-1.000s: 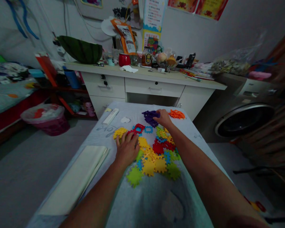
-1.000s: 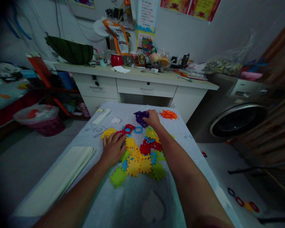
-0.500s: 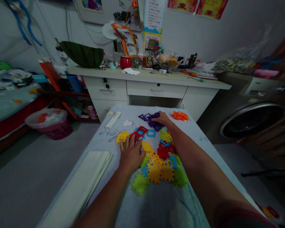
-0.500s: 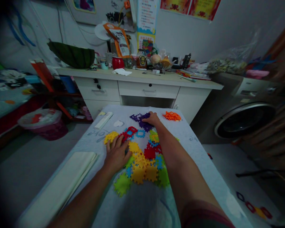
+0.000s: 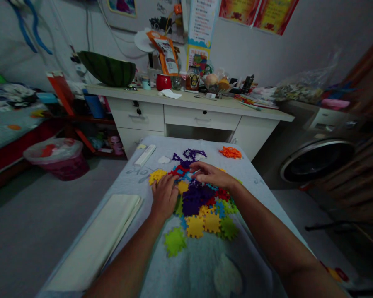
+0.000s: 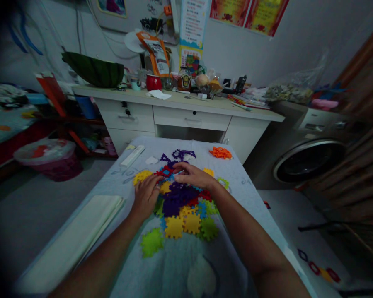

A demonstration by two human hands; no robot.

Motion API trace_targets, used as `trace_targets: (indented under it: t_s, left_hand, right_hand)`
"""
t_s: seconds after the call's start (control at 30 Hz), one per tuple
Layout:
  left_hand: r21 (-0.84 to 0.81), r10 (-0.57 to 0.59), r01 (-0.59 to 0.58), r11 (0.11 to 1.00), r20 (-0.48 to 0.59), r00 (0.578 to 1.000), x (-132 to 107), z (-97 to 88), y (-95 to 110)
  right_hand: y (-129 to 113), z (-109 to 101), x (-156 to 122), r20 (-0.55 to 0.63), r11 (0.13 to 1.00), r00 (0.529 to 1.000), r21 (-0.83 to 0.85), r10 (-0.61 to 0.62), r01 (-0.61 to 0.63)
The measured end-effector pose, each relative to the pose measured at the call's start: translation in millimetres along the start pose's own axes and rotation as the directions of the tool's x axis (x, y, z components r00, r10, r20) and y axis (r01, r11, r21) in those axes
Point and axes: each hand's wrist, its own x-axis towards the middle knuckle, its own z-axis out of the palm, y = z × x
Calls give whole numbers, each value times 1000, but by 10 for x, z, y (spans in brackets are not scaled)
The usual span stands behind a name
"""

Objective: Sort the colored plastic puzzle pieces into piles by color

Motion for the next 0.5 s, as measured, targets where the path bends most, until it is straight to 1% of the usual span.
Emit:
trace_targets:
  t_s: [0.03,0.07,0.1,0.17,0.23,0.3,0.37,0.4,0.43,0.5]
  left_hand:
    - [-24,-12,12,1000,-6,1000,4,-13,8]
    - [-41,-22,21,999,-8,1000,7,-27,18]
    - [-52,-26,25,998,-5,1000,8,-40,30]
    - [-58,-8,8,998,8,1000,6,-60,52]
    - [-51,27,-26,998,29,999,1,-69,67]
    - [-30,49,-47,998,50,998,-6,-66,72]
    - [-2,55,-55,998,70,996,-13,-53,68]
    - [10,58,-59,998,77,995,-15,-45,64]
    - [21,61,-63,998,83,995,-17,-36,59]
    - [41,63,-67,997,91,994,-18,-18,49]
  right_hand:
    - [-5,-12,47,-23,999,1000,49,12,-11]
    - [8,-40,125,-75,998,997,55,32,-28]
    - [37,-80,229,-149,998,987,18,57,-54]
    - [132,-171,490,-294,976,950,-151,108,-158]
    - [246,-241,767,-441,893,882,-311,168,-326]
    - [349,-265,1006,-554,777,801,-393,227,-492]
    - [428,-245,1183,-602,683,748,-423,278,-595]
    - [459,-225,1248,-600,653,739,-433,306,-622]
    - [484,-201,1297,-584,630,739,-444,337,-637]
    - [518,-154,1358,-531,592,754,-484,386,-644]
